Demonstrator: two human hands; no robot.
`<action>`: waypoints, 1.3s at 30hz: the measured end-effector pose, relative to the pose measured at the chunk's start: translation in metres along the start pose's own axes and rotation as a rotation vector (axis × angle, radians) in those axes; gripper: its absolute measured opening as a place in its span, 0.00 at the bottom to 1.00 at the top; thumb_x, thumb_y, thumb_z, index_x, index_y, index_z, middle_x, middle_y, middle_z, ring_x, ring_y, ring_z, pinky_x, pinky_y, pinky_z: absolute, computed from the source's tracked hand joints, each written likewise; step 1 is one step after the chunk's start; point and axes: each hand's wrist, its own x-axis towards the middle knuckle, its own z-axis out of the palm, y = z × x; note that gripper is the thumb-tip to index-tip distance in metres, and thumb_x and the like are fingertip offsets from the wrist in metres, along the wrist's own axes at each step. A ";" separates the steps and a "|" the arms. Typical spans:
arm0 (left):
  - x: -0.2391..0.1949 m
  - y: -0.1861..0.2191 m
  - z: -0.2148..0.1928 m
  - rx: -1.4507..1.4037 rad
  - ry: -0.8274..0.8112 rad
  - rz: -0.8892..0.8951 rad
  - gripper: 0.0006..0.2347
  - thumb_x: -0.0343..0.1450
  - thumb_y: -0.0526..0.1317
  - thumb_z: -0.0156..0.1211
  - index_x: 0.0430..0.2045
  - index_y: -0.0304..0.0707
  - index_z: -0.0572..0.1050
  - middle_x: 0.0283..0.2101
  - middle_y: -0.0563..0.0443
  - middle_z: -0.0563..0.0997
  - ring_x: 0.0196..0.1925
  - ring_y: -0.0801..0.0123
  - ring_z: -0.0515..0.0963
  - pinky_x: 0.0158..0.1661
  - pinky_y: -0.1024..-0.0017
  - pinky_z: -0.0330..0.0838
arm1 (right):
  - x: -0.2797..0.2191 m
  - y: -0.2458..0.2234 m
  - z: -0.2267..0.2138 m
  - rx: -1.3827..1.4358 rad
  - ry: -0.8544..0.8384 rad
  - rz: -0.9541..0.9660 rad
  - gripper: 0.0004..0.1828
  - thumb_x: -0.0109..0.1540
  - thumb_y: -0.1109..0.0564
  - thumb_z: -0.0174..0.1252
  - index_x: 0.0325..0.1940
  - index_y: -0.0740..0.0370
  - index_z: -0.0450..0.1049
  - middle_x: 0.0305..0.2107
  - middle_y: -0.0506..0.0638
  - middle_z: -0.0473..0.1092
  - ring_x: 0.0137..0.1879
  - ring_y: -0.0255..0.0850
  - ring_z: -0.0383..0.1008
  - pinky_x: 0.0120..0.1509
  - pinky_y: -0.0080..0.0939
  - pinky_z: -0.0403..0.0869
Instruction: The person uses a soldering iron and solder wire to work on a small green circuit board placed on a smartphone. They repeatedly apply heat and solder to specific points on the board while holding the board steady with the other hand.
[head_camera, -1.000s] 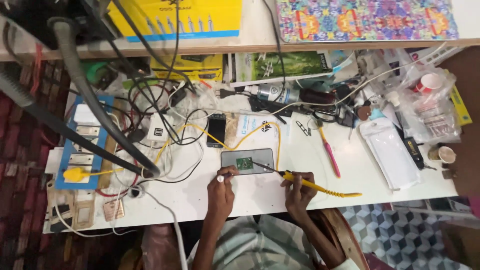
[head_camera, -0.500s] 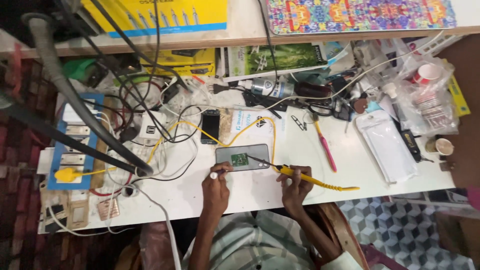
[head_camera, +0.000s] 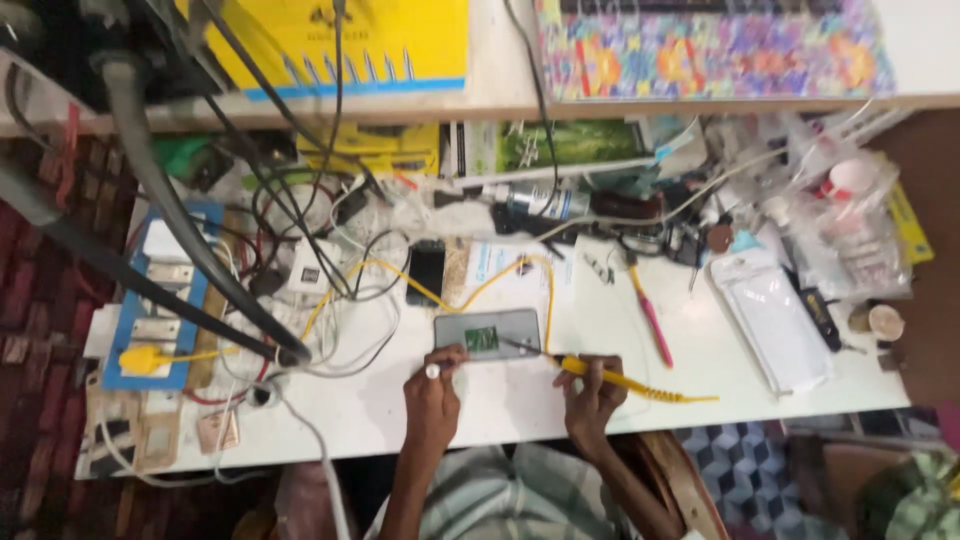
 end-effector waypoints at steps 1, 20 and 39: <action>0.005 -0.001 0.001 0.005 0.007 -0.001 0.06 0.73 0.22 0.46 0.38 0.27 0.70 0.42 0.39 0.83 0.44 0.55 0.86 0.43 0.68 0.81 | 0.006 0.002 0.002 0.021 -0.010 -0.022 0.14 0.74 0.52 0.46 0.43 0.68 0.64 0.22 0.54 0.69 0.25 0.38 0.71 0.27 0.34 0.67; 0.008 0.021 -0.009 0.009 -0.085 -0.004 0.13 0.66 0.19 0.50 0.42 0.26 0.73 0.45 0.41 0.83 0.39 0.54 0.83 0.40 0.69 0.79 | 0.001 0.001 -0.003 0.039 -0.058 -0.051 0.14 0.74 0.53 0.47 0.40 0.66 0.63 0.22 0.53 0.69 0.24 0.36 0.71 0.25 0.32 0.63; 0.008 0.022 -0.009 0.073 -0.063 0.081 0.10 0.66 0.21 0.55 0.37 0.31 0.71 0.42 0.43 0.83 0.38 0.52 0.82 0.37 0.65 0.75 | 0.002 0.001 -0.003 0.002 -0.050 -0.022 0.13 0.73 0.53 0.46 0.40 0.65 0.63 0.21 0.53 0.69 0.22 0.35 0.70 0.23 0.31 0.62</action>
